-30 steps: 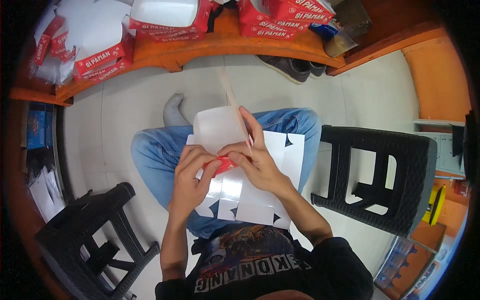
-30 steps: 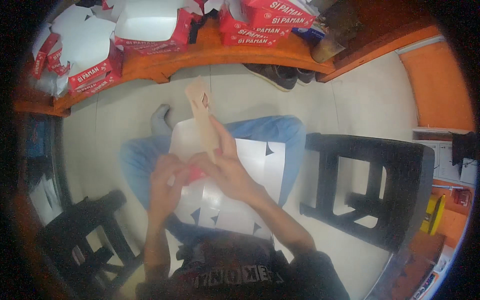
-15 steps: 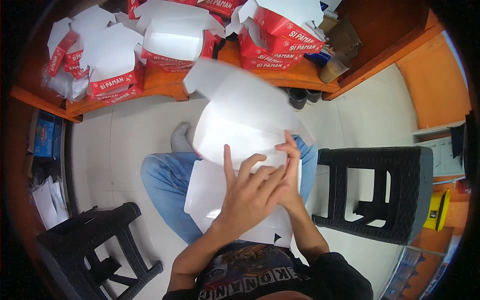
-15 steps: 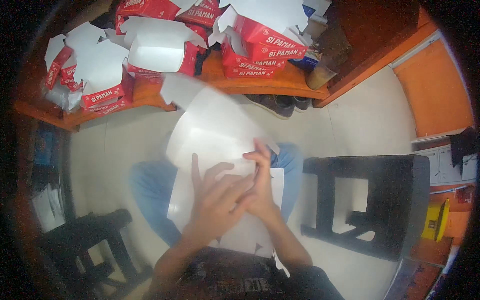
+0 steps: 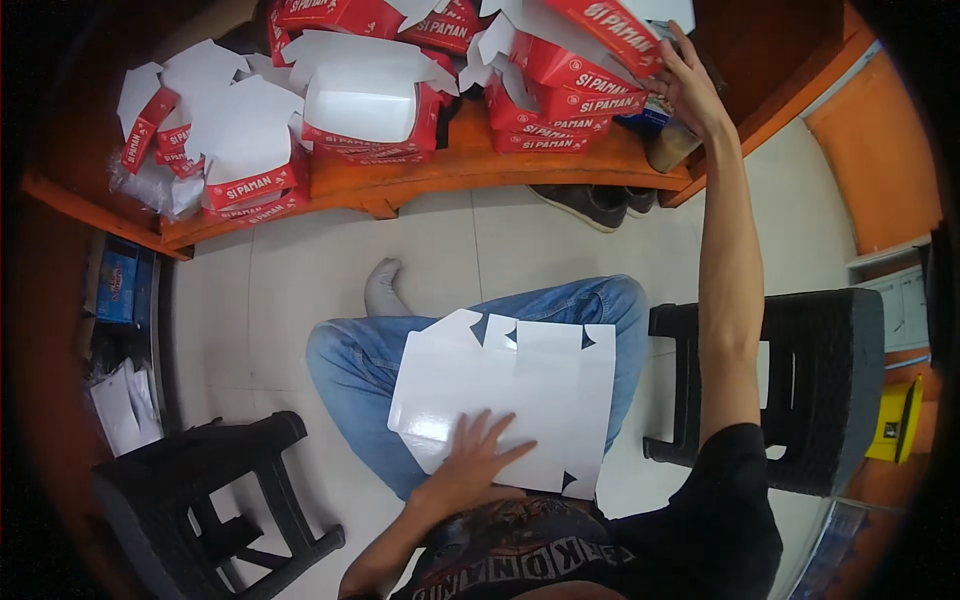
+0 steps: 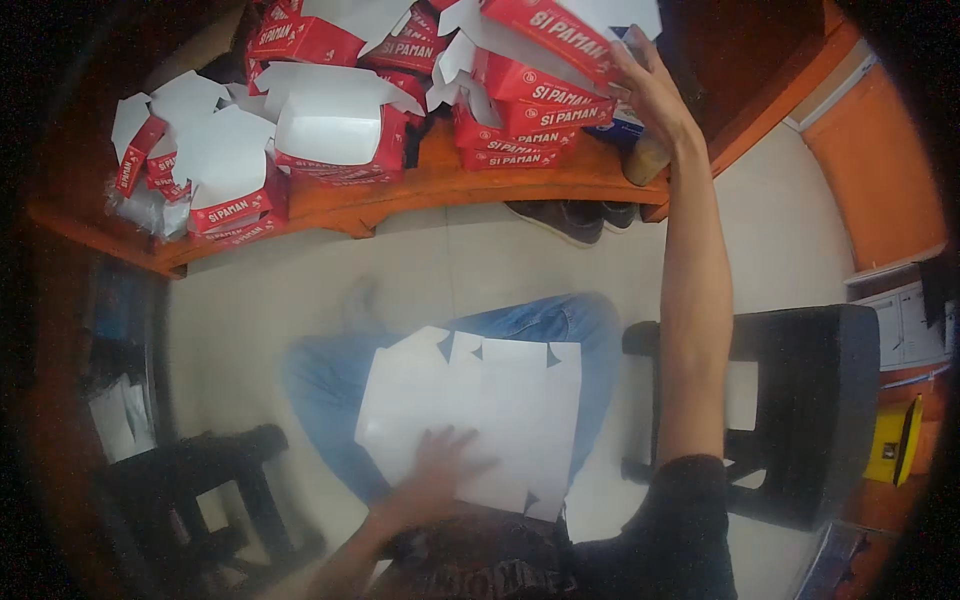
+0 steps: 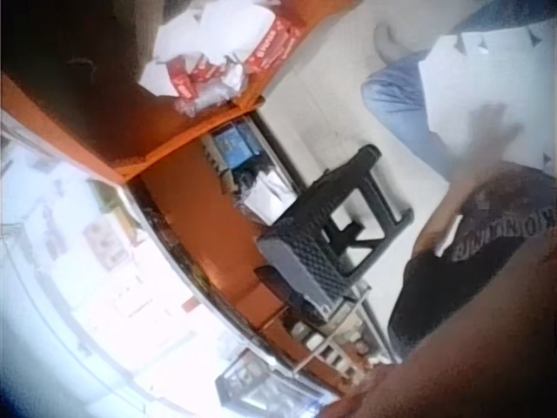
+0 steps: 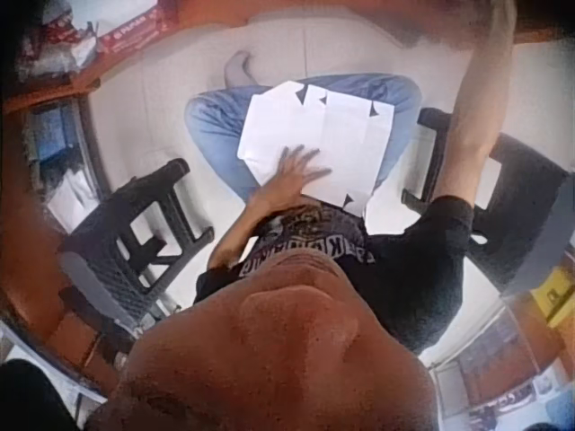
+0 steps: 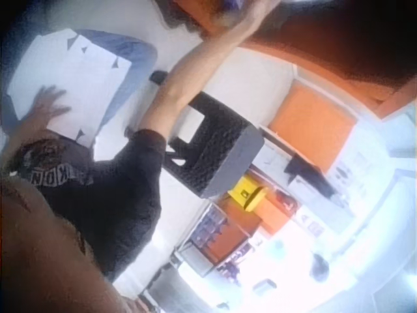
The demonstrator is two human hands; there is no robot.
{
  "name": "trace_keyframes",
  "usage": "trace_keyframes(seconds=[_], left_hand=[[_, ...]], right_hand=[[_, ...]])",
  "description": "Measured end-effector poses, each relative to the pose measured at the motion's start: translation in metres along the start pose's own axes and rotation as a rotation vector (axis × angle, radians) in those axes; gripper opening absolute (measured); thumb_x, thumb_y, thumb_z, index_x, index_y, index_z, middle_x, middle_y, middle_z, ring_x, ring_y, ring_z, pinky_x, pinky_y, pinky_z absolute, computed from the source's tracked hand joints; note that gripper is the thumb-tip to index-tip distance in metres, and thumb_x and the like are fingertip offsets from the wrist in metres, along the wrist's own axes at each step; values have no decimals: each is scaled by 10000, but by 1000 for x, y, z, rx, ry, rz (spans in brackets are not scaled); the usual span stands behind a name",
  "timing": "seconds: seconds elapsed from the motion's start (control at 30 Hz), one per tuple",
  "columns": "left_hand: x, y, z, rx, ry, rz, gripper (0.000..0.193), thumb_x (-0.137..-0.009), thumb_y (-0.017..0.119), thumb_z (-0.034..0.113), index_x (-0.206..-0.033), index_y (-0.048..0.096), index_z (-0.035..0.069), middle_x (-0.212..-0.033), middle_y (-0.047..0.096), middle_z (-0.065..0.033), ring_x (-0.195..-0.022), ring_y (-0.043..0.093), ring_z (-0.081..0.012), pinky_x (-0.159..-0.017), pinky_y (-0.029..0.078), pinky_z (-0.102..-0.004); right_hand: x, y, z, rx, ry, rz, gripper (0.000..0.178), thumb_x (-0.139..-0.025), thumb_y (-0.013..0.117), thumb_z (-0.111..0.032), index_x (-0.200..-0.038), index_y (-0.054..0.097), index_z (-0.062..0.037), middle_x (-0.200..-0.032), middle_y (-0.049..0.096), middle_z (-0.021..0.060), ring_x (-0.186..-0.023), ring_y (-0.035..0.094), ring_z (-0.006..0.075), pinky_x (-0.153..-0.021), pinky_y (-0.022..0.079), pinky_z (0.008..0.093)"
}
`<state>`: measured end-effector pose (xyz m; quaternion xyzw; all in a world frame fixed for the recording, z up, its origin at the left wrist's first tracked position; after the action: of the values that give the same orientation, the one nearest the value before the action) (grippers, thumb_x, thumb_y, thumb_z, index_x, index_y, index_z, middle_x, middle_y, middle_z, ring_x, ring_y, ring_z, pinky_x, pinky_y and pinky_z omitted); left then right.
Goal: The person sits on the floor and folds flat white cardboard pieces into small red and white boxes. They repeatedly fold the sides and tuck the flaps to form the box shape, then place the finished boxes onto a nearby orange shelf.
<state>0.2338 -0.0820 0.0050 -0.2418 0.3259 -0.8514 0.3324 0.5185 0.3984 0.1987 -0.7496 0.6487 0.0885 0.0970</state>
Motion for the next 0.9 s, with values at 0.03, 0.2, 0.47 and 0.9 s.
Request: trace_keyframes(seconds=[0.03,0.2,0.47,0.9], left_hand=[[4,8,3,50,23,-17,676,-876,742,446,-1486,533,243,-1547,382,-164,-1435,316,-467,-1186,199,-689],[3,41,3,-41,146,58,545,-833,765,270,-1355,633,186,-1469,501,-96,-1347,442,-340,-1139,360,-524],[-12,29,-5,99,176,-6,384,-865,753,332,-1164,739,91,-1351,587,-111,-1273,508,-337,-1103,391,-491],[-27,23,-28,413,215,-188,407,-897,720,471,-1109,785,130,-1173,621,-92,-1133,534,-298,-1035,371,-418]], right_hand=[[-2,2,7,44,25,58,987,-946,747,-419,-1617,146,-15,-1511,461,239,-1298,560,303,-1067,482,439],[24,-12,27,158,-59,349,885,-974,711,-429,-1576,249,26,-1427,534,228,-1219,619,268,-1008,522,375],[150,56,35,129,-35,344,684,-989,708,-261,-1532,369,-20,-1394,595,161,-1259,600,244,-1000,512,363],[443,220,54,458,492,-665,676,-776,885,-279,-1341,604,-35,-1314,642,186,-1231,604,370,-1041,474,441]])
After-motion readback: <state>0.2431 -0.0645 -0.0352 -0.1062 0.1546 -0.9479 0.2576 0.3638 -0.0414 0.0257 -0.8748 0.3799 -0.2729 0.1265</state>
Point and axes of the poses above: each hand's wrist, its own x-axis away from the middle knuckle, its own y-axis out of the palm, z = x × y, the point moved 9 cm from there along -x, towards the middle knuckle
